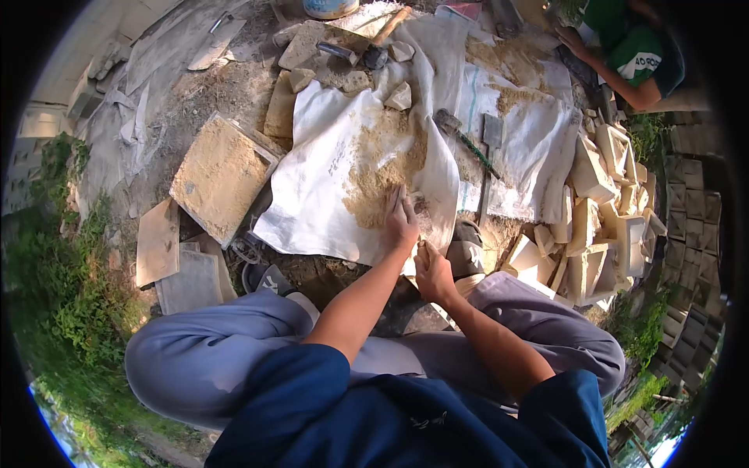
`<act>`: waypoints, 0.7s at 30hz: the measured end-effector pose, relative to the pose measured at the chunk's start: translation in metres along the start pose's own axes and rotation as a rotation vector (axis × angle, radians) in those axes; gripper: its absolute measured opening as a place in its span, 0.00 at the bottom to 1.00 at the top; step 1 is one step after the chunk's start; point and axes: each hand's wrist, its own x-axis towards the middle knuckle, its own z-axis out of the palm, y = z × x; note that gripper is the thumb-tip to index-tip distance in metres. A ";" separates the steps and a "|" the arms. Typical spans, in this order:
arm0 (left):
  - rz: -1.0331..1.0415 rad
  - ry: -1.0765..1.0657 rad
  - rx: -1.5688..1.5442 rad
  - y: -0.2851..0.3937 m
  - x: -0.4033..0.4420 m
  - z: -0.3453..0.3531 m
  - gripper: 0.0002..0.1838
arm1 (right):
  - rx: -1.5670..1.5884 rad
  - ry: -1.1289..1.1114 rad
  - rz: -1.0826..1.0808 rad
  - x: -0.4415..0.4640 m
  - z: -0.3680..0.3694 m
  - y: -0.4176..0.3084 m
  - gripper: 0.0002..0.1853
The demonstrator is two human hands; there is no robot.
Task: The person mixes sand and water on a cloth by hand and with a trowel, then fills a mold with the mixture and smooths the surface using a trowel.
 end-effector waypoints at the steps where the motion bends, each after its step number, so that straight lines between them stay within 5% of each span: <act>1: 0.008 0.010 -0.004 -0.002 0.001 0.004 0.22 | 0.040 0.010 0.020 0.000 -0.001 -0.001 0.17; 5: 0.001 0.099 -0.114 -0.006 0.004 -0.003 0.21 | 0.013 0.006 -0.108 0.007 -0.004 0.012 0.20; 8: -0.025 0.139 -0.170 0.004 0.011 -0.013 0.21 | 0.175 -0.095 0.115 0.000 -0.022 -0.024 0.21; 12: -0.101 0.204 -0.317 0.036 0.031 -0.038 0.20 | 0.416 -0.157 0.082 -0.003 -0.044 -0.069 0.11; 19: -0.048 0.199 -0.403 0.055 0.065 -0.082 0.26 | 0.330 -0.239 0.148 0.008 -0.065 -0.129 0.09; 21: -0.364 0.114 -0.447 0.056 0.070 -0.099 0.33 | 0.285 -0.243 0.107 0.009 -0.060 -0.145 0.10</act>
